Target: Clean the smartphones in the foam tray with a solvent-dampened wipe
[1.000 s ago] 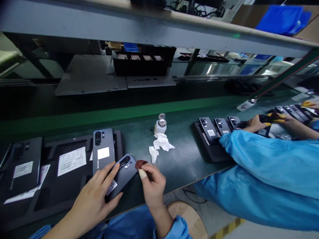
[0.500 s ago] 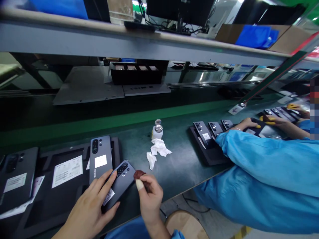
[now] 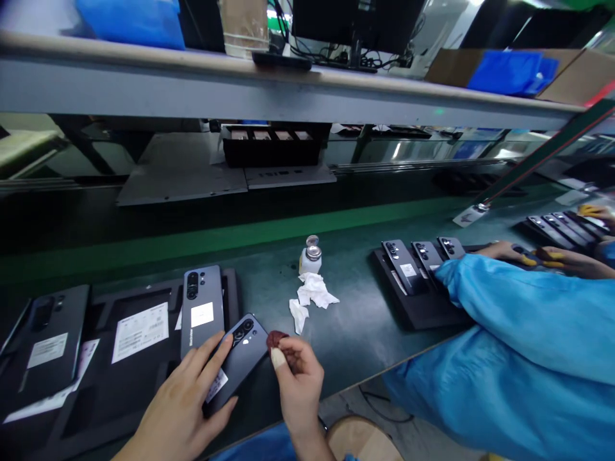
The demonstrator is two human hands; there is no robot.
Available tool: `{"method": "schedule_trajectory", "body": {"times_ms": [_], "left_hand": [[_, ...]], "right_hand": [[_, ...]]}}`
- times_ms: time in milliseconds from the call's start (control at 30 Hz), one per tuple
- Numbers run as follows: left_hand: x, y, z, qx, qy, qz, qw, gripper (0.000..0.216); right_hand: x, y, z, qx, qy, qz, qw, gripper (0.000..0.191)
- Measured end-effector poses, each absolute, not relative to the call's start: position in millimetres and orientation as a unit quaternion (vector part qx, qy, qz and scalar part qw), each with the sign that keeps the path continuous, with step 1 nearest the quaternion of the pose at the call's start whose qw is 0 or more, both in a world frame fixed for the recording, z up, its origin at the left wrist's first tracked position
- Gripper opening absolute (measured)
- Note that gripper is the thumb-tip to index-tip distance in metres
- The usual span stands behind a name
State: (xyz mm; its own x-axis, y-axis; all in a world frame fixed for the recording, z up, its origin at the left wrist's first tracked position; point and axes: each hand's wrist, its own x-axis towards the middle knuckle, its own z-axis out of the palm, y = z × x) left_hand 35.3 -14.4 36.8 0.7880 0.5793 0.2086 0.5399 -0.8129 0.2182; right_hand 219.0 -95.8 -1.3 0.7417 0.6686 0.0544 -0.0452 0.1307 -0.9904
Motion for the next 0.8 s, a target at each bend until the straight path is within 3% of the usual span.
{"method": "schedule_trajectory", "body": {"times_ms": [800], "left_hand": [[35.2, -13.1, 36.4, 0.945, 0.291, 0.129, 0.076, 0.075]], "right_hand": [[223.7, -90.3, 3.5, -0.62, -0.249, 0.257, 0.699, 0.019]]}}
